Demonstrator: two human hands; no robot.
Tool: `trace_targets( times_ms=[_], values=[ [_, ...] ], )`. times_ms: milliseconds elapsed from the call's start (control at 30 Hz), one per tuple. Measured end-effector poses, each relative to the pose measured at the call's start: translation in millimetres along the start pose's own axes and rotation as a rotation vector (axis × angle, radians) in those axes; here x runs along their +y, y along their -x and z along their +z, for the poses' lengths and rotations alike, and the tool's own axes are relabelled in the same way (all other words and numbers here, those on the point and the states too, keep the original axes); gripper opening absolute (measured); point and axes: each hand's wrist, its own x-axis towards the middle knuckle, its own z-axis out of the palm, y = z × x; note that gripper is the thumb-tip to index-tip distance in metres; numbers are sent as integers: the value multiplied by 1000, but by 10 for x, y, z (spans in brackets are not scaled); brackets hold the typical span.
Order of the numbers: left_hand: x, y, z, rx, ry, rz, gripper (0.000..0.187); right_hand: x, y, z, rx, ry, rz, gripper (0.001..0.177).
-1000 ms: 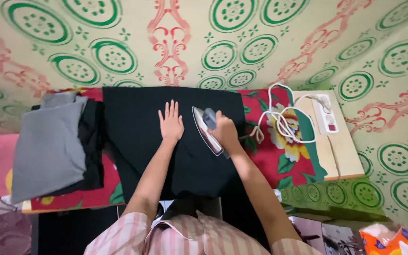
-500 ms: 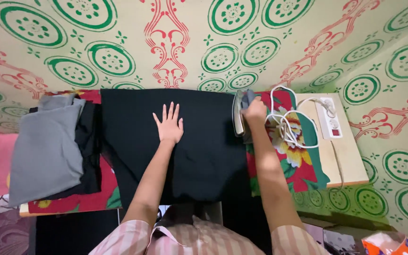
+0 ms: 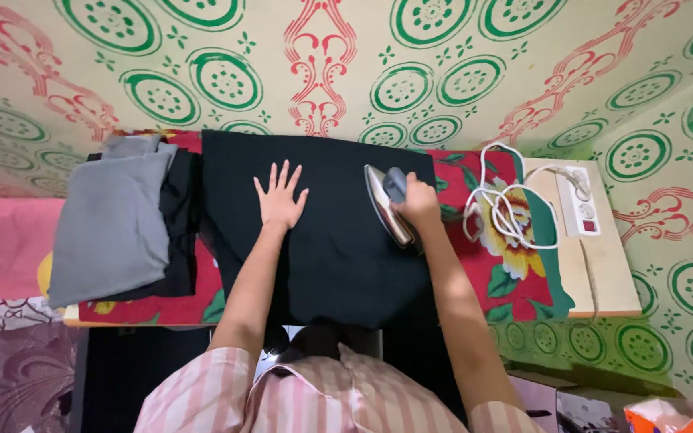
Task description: The recorder uses an iron to remove wrinkles from a black garment on an ironing board.
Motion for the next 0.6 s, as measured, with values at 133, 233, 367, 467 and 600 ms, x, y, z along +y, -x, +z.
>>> trace_targets(
  times_ms=[133, 233, 367, 467, 600],
  values=[
    [-305, 108, -54, 35, 12, -38, 69, -443, 34, 123, -25, 2, -103, 67],
    [-510, 138, -96, 75, 28, -74, 68, -784, 8, 172, -86, 17, -180, 64],
    [-762, 173, -77, 100, 17, -117, 69, -1264, 47, 147, -128, -39, -317, 68],
    [-818, 188, -71, 106, 7, -141, 69, -1529, -4, 194, -133, -54, -384, 66],
    [-822, 172, -76, 139, 2, -197, 73, -1798, -123, 155, -142, -78, -400, 60]
  ],
)
